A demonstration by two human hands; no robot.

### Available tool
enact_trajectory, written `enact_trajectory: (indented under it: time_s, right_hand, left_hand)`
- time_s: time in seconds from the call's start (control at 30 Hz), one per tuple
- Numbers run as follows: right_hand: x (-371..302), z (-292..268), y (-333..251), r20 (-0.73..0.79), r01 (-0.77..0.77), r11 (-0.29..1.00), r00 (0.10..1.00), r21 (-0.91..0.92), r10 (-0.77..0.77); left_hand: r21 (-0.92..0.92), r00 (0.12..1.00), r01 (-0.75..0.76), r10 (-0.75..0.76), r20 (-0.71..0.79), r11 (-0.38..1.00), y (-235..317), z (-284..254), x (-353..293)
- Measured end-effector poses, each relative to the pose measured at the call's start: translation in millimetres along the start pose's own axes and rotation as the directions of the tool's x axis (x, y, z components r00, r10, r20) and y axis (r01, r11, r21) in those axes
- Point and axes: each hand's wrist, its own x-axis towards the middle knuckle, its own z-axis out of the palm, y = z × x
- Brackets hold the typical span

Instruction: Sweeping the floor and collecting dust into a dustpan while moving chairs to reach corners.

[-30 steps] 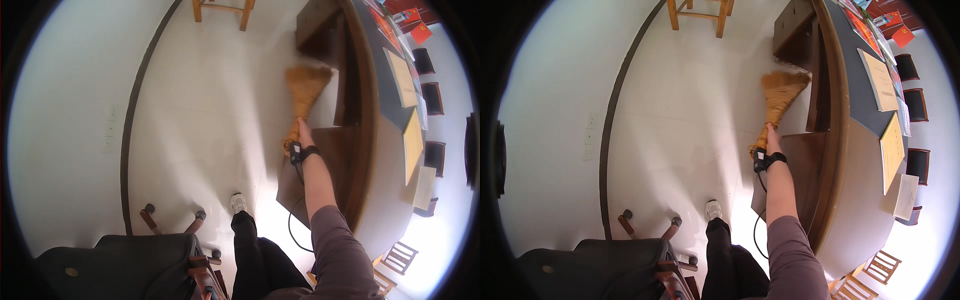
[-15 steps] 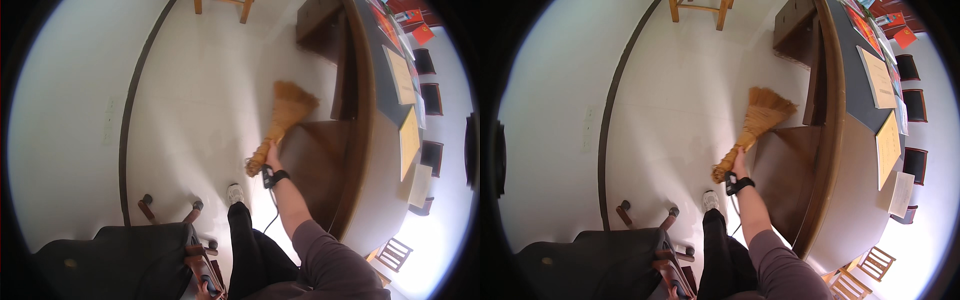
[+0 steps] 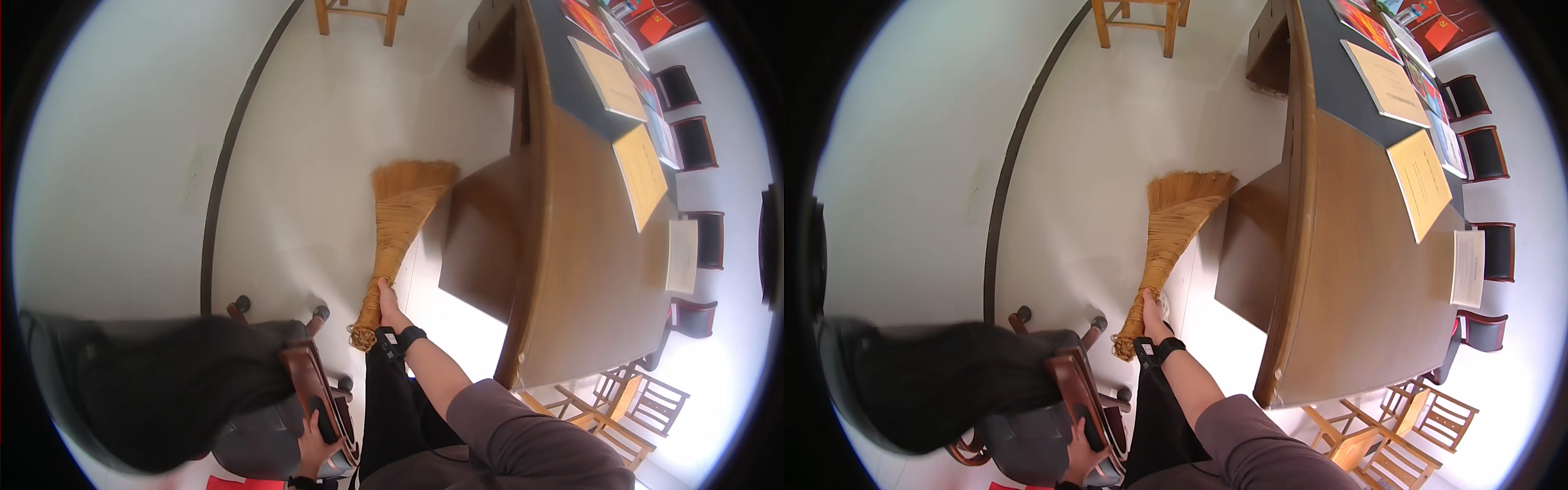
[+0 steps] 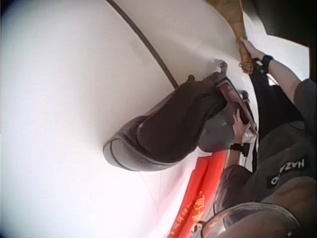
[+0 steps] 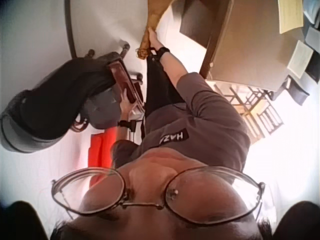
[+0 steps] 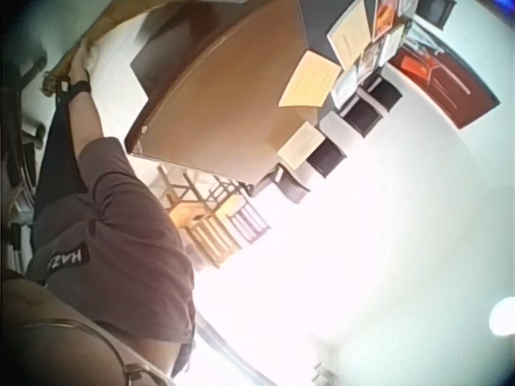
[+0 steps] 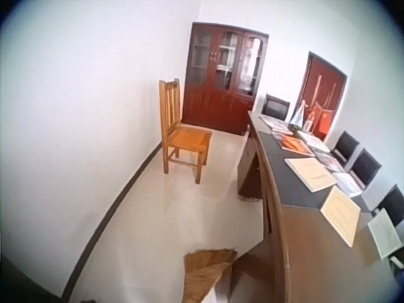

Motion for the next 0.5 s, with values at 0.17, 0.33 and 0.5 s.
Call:
enact_trajectory:
  time_s: [0.17, 0.33, 0.5]
  right_hand:
    - [-48.5, -74.3, 62.4, -0.016, 0.036, 0.989, 0.999, -0.143, -0.038]
    - [-105.2, -171.0, 127.3, -0.001, 0.144, 0.944, 0.988, -0.296, -0.152]
    - [-187.5, -260.6, 150.5, -0.223, -0.007, 0.682, 0.947, -0.731, -0.230]
  left_hand:
    - [0.061, 0.989, -0.041, 0.049, -0.141, 0.997, 11.7, -1.8, 0.3]
    - [0.086, 0.968, -0.089, 0.107, -0.226, 0.992, 10.5, 0.0, -4.8]
    - [-0.019, 0.971, -0.111, 0.104, -0.216, 0.994, 10.9, -2.0, -5.7]
